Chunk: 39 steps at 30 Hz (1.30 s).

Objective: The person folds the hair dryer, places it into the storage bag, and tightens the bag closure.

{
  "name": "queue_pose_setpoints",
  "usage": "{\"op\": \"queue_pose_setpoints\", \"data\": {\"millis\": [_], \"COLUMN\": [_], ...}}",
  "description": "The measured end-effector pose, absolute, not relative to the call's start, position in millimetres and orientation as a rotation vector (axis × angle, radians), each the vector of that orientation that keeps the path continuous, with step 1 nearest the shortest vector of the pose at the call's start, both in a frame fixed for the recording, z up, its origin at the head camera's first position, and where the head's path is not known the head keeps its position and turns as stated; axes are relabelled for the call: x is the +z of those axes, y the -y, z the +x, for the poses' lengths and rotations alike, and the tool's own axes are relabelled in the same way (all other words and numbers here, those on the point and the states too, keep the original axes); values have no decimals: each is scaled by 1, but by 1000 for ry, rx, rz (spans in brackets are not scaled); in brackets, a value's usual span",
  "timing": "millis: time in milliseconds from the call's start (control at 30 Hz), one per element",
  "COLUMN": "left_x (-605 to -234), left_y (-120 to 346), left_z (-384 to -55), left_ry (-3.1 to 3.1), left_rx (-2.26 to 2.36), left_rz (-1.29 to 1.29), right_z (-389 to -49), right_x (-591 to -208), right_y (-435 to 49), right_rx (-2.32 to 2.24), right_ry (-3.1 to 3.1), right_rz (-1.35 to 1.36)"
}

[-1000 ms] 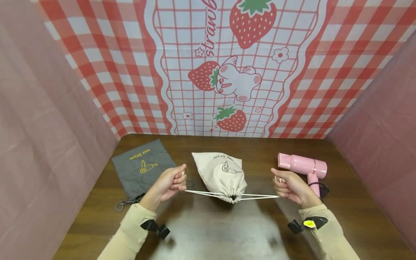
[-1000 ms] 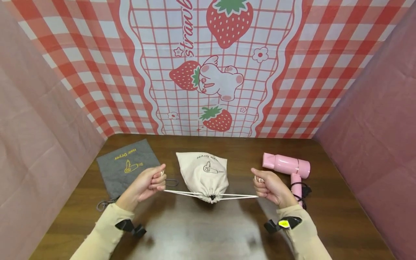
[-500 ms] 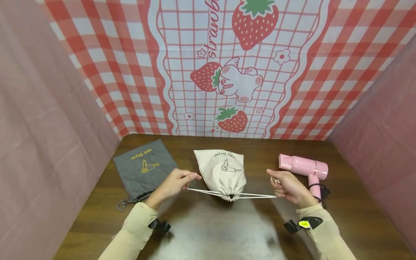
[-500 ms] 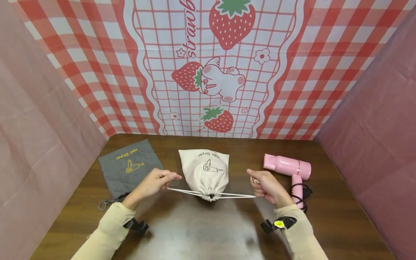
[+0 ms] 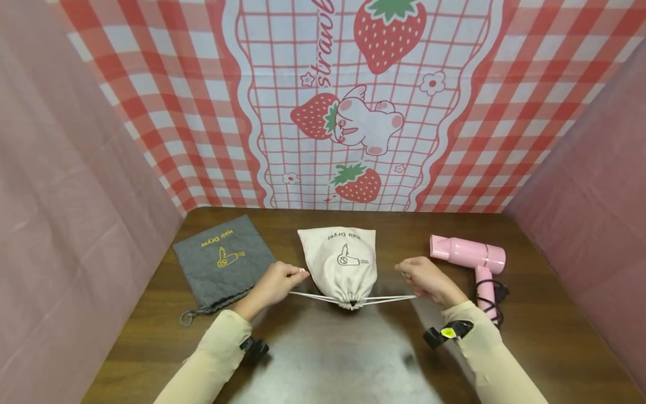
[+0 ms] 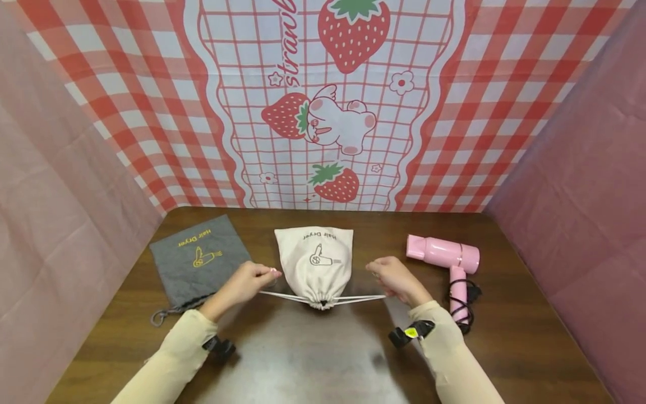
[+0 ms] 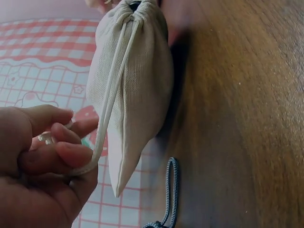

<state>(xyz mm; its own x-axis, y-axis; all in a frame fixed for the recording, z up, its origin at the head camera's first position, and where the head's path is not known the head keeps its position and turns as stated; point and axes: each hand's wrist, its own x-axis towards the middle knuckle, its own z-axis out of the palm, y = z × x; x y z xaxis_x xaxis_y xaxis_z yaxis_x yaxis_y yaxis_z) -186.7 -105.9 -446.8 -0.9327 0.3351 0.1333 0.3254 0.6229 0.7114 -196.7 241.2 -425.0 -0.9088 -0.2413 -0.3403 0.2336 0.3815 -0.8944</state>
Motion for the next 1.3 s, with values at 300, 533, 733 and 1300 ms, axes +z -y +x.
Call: {"op": "queue_pose_setpoints", "data": {"millis": [300,533,733,1300], "left_x": [-455,-461,-463,-465], "left_y": [103,96,81,20], "left_z": [-193,-202,-215,-259], "left_ry": [-2943,-2944,-2936,-2890], "left_rx": [1124,1108,1065,974], "left_rz": [473,506,630,841], "right_z": [-204,-205,-203,-188], "right_x": [-434,-432,-422,-400], "right_y": [-237,-241,-255,-293], "right_rx": [-1393,-1292,-1197,-1112], "right_ry": [-2402,-2513,-2563,-2433], "right_rz": [-5,-86,-135,-62]}}
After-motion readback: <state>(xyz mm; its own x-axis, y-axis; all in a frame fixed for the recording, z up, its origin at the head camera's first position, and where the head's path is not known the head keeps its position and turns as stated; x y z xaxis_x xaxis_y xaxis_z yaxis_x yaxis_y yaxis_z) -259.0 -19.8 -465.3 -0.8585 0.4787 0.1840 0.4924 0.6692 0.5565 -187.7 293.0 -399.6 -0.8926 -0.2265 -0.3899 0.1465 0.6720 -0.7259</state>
